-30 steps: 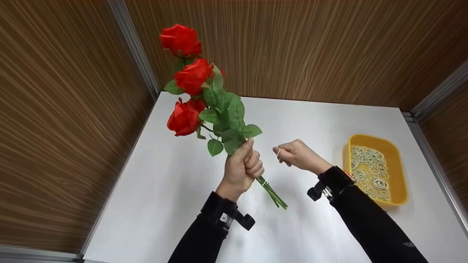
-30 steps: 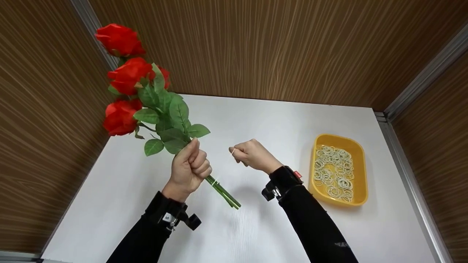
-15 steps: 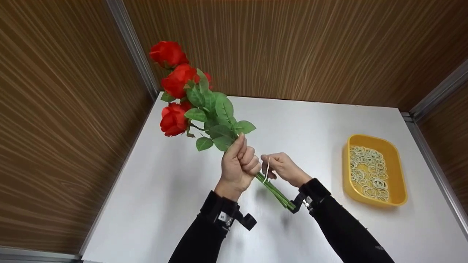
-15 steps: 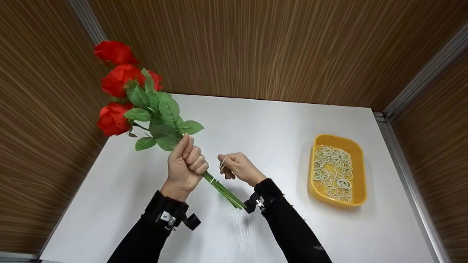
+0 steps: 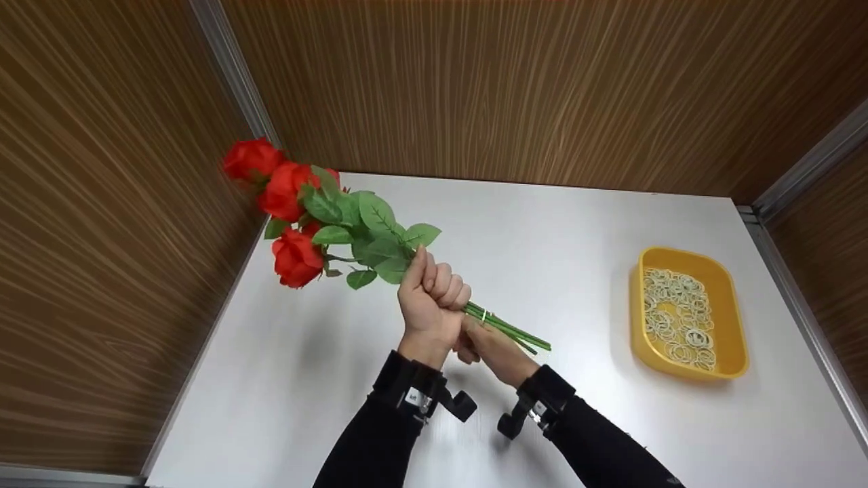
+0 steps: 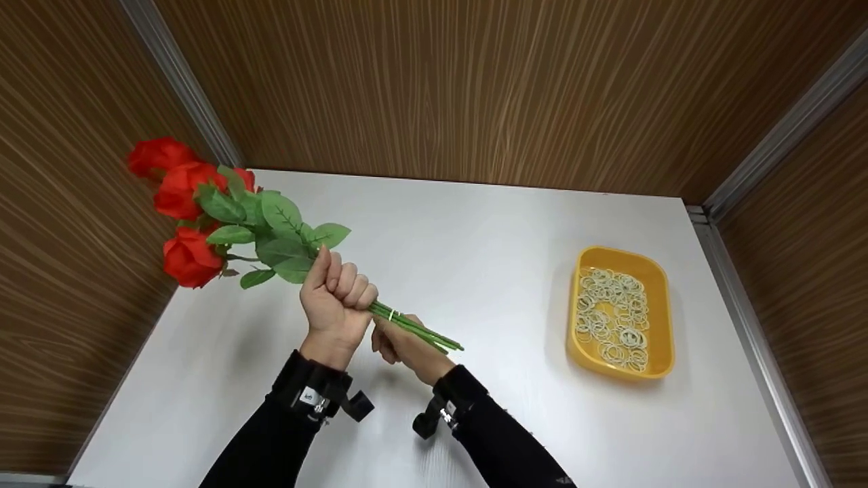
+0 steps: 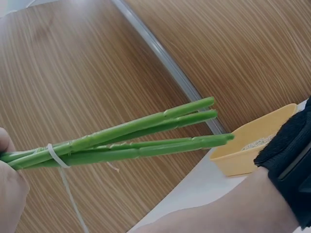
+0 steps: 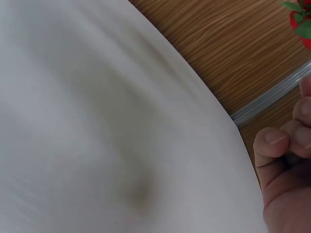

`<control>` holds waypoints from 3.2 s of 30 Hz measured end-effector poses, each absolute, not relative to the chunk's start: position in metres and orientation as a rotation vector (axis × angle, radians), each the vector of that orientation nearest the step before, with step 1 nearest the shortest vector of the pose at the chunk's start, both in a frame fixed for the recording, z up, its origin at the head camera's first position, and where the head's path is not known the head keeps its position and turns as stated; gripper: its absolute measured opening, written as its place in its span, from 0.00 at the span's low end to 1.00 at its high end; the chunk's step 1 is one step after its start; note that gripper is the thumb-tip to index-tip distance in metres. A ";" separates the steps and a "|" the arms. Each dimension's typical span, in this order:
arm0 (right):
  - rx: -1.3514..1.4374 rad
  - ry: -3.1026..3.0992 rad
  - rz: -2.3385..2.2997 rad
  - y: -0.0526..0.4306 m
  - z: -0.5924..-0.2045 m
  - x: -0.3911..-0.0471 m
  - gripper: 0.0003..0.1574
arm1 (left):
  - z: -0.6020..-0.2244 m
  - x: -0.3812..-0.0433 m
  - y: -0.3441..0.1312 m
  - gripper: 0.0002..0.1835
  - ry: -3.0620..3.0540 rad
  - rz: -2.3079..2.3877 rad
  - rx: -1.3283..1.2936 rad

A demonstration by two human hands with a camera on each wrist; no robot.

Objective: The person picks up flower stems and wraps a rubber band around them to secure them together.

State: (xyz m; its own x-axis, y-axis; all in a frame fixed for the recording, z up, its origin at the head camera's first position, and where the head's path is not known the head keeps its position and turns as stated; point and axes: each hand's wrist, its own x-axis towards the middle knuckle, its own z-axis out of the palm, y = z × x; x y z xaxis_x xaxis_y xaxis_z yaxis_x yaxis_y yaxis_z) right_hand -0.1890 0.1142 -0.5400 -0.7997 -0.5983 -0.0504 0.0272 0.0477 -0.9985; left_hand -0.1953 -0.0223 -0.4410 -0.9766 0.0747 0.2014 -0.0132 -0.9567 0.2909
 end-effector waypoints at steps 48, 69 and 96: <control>-0.728 2.909 -1.170 0.114 -0.466 -0.156 0.33 | -0.457 -0.206 -0.032 0.30 0.873 3.194 0.311; -1.474 3.439 -0.413 0.150 -0.412 -0.195 0.27 | -0.459 -0.204 -0.030 0.31 1.081 3.049 0.303; -1.009 2.887 -0.946 0.166 -0.418 -0.227 0.34 | -0.445 -0.193 -0.045 0.33 0.798 2.853 0.546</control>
State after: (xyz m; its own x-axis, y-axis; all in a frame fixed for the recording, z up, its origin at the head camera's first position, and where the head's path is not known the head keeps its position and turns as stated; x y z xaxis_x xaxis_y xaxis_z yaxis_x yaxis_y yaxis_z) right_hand -0.2275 0.1661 -0.4184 -0.7998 -0.5503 0.2398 -0.5855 0.6269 -0.5141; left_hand -0.1932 -0.0452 -0.4449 -0.9262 0.2178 0.3077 -0.0266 -0.8519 0.5230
